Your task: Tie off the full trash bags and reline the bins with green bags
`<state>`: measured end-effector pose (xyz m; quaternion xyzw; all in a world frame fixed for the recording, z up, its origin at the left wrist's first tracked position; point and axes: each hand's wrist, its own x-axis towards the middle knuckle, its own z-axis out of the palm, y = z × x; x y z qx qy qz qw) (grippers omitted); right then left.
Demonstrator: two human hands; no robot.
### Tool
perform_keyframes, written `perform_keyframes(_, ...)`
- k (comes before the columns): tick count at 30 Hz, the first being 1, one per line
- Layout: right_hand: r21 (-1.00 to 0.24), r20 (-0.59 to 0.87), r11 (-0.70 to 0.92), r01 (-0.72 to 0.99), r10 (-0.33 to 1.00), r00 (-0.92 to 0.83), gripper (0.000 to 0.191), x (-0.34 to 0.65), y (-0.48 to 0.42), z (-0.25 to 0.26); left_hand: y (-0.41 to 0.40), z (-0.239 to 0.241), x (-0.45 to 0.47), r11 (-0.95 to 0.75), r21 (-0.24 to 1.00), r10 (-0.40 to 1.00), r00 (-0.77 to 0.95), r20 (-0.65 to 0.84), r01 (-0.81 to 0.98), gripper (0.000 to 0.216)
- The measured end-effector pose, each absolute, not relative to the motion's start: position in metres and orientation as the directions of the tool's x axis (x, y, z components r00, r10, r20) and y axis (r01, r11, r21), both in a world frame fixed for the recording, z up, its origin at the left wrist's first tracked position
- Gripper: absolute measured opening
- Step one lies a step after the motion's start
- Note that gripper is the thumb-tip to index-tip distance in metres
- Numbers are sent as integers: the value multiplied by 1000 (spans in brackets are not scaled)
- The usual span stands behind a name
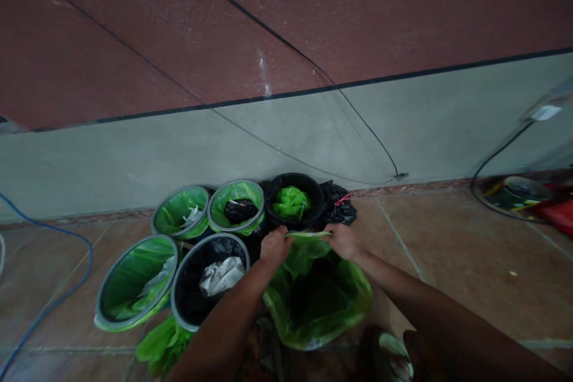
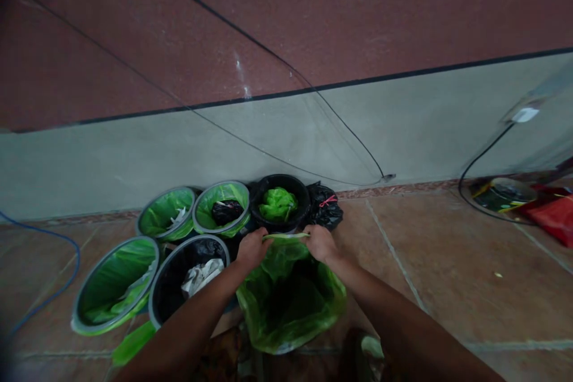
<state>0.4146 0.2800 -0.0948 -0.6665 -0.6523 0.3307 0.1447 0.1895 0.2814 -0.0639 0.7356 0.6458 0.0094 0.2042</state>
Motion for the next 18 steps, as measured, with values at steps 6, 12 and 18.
perform_keyframes(6, -744, -291, -126, 657, 945, -149, 17, 419, 287, -114, 292, -76, 174, -46, 481, 939, 203, -279, 875, 20)
perform_keyframes(12, -878, -347, -272, 393, 928, -134, 25, 426, 300, -136, 307, -85, 164, 131, 640, 936, 118, -331, 758, 27)
perform_keyframes(18, -813, -305, -235, 533, 951, -45, 22, 421, 311, -145, 314, -97, 168, 178, 510, 944, 0, -330, 842, 26)
